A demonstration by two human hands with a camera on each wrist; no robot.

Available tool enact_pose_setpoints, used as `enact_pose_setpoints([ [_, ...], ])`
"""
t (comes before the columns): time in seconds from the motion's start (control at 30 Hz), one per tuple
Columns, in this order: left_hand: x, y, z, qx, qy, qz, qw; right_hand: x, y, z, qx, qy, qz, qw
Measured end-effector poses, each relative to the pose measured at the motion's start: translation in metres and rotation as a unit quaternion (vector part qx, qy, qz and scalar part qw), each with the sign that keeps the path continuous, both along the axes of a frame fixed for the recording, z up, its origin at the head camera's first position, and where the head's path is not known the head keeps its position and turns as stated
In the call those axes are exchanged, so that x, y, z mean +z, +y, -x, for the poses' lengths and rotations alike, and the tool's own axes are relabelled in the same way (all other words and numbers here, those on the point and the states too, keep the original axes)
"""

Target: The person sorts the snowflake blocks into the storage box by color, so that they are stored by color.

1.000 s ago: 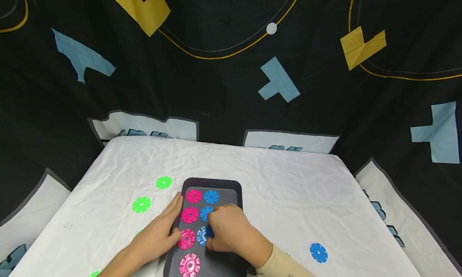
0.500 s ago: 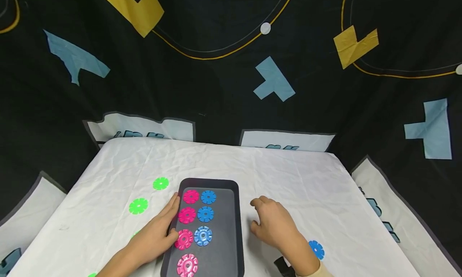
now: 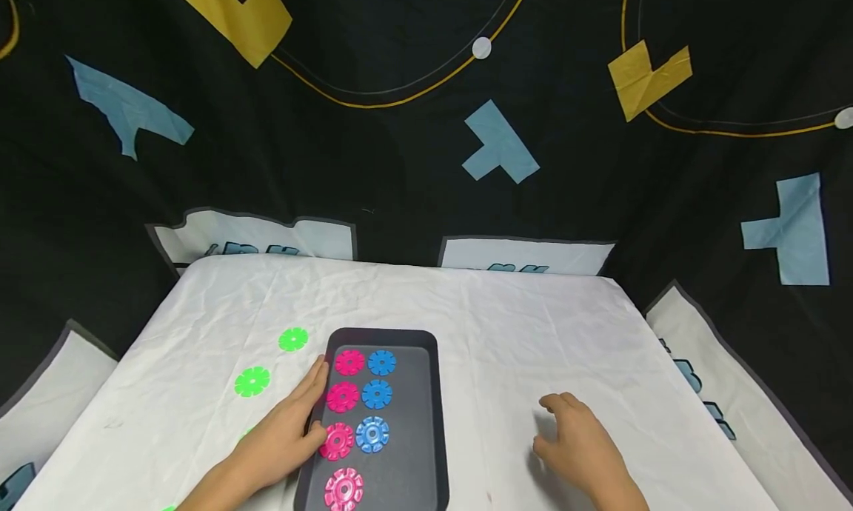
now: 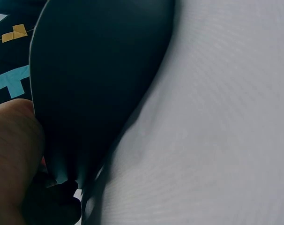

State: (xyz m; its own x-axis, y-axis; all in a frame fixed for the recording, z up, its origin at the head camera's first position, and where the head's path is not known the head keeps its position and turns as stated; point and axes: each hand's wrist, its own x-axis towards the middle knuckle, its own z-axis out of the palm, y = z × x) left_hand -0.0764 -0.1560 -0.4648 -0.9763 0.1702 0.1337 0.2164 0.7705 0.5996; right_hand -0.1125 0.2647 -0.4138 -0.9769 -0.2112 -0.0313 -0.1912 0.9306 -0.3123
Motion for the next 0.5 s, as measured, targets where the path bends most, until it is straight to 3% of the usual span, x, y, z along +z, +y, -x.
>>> enact_pose_setpoints([
  [0.13, 0.0, -0.001, 0.0, 0.003, -0.002, -0.002, 1.0, -0.009, 0.021, 0.0, -0.042, -0.052, -0.03, 0.9973],
  [0.3, 0.0, 0.0, 0.0, 0.005, -0.007, 0.002, 1.0, -0.021, 0.038, -0.002, -0.096, -0.12, -0.061, 0.9863],
  [0.5, 0.0, 0.001, 0.001, 0.006, -0.011, 0.002, 0.9999, -0.03, 0.047, -0.008, -0.125, -0.144, -0.052, 0.9803],
])
